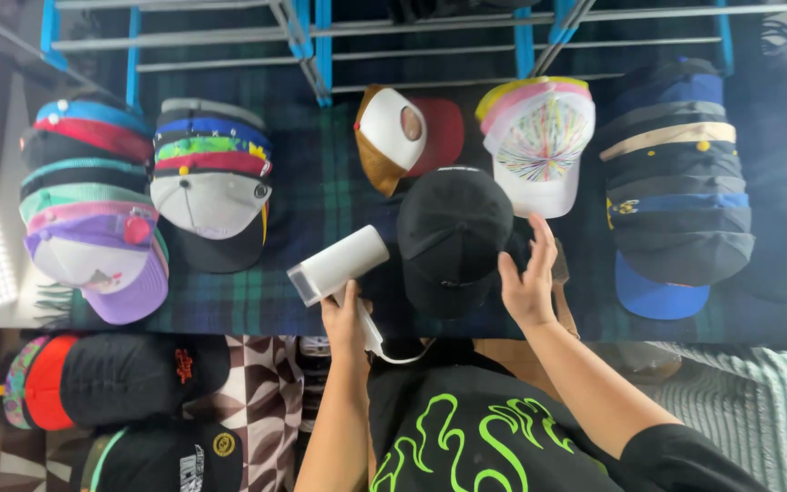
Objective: Brushing and blow-drying baseball caps to clean or reshape them
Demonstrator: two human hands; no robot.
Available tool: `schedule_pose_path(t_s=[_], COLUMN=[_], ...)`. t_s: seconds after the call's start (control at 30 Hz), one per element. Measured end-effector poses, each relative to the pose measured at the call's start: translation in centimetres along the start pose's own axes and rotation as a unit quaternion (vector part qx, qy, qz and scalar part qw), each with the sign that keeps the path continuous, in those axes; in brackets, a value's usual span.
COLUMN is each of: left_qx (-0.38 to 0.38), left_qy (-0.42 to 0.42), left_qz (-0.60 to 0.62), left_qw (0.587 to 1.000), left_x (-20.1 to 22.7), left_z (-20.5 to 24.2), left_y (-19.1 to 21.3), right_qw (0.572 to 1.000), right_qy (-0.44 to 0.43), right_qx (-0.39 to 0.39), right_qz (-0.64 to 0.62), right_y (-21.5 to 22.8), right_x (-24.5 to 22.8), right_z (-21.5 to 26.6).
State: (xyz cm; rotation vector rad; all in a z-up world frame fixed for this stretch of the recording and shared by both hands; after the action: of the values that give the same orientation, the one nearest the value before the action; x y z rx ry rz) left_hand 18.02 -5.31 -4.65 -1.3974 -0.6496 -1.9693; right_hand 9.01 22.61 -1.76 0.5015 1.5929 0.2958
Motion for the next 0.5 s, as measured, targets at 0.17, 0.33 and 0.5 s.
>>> schedule_pose_path(t_s=[0.17, 0.33, 0.5], left_qx=[0.010, 0.021, -0.037], left_qy=[-0.033, -0.017, -0.074], left_qz=[-0.009, 0.029, -0.436], left_qw=[0.999, 0.999, 0.896], left_x=[-6.7, -7.0, -10.8], left_z=[-4.3, -3.5, -5.0], left_y=[-1.3, -2.3, 1.1], right_qw=[0.962, 0.897, 0.828], right_qy=[-0.248, -0.354, -0.435], right_qx=[-0.059, -0.155, -0.179], right_qz=[-0.102, -0.216, -0.305], right_y=[1.0, -0.7, -1.7], right_x=[10.8, 13.4, 12.1], right_z=[1.8, 3.4, 4.0])
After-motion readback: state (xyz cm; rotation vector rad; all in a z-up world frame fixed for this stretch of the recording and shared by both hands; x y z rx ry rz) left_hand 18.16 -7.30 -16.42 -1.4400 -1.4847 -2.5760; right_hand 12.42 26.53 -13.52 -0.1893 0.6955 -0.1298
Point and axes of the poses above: each hand's wrist, its own z-axis away from the middle knuckle, its own y-axis out of the back of the hand, x = y × z, the point moved 1 cm from there along -z, towards the middle knuckle, and after that the axes turned 9 degrees about -y, right-handed, at the moved point
